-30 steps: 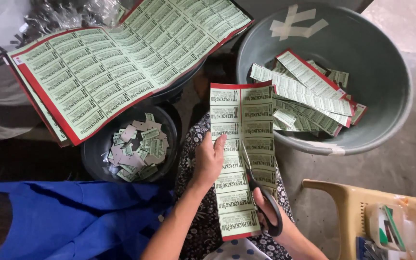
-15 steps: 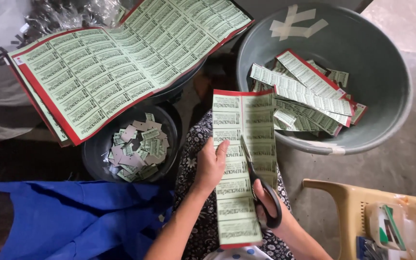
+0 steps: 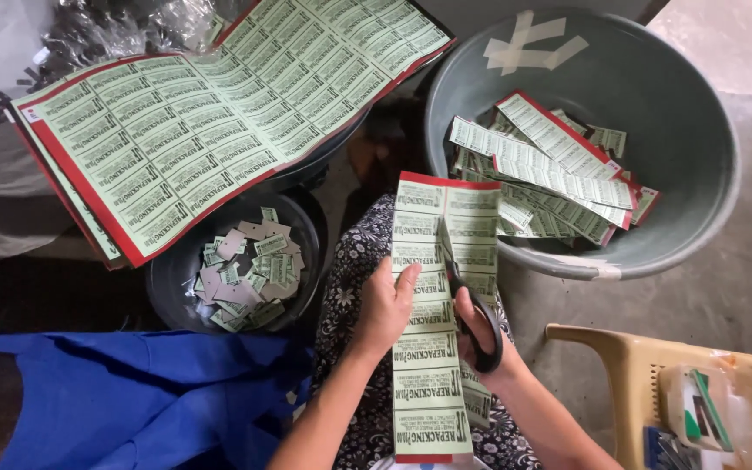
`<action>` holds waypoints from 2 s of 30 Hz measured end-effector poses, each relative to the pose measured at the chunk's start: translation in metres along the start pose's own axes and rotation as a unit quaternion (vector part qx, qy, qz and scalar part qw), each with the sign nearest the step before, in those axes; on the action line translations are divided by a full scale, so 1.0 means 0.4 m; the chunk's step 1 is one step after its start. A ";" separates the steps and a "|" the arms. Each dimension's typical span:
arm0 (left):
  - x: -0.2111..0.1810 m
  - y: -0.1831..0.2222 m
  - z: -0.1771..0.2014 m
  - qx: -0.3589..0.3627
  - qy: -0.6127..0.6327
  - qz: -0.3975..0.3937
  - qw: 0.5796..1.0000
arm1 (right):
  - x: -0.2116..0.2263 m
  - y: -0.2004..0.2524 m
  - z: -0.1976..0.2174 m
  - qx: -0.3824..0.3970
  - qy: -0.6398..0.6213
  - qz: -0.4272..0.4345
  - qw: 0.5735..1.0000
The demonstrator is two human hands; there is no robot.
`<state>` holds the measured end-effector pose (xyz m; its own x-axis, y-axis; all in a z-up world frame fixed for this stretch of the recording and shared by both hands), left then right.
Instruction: Cutting sheets of printed labels into individual strips using scissors
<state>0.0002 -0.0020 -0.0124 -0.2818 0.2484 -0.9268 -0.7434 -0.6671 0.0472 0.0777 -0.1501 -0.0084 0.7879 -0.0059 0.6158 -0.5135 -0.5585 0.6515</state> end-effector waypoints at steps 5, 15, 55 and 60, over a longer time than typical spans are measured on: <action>-0.037 -0.024 0.038 0.011 0.024 -0.002 1.000 | 0.044 0.045 -0.089 0.022 0.065 0.053 0.996; -0.034 -0.038 0.035 0.030 0.044 -0.018 0.998 | 0.083 0.022 -0.108 0.039 0.082 0.129 0.987; 0.215 -0.241 0.550 -0.401 -0.222 0.029 0.888 | 0.453 -0.250 0.301 -0.019 -0.083 0.299 0.950; 0.342 -0.223 0.767 -0.316 -0.368 0.347 0.803 | 0.303 -0.222 0.351 -0.033 -0.063 0.233 0.970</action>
<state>-0.1582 0.3070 -0.0289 -0.9500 -0.1452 -0.2764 0.1383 -0.9894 0.0442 0.2665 -0.2176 -0.0539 0.4988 -0.3483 0.7937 -0.8406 -0.4175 0.3450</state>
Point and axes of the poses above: each hand's wrist, its own y-axis away from the middle knuckle, its own z-axis out of the back of the hand, x = y × z, the point moved 2 cm from there along -y, towards the middle knuckle, and after that the axes turned 15 degrees about -y, right-handed, at the moved point
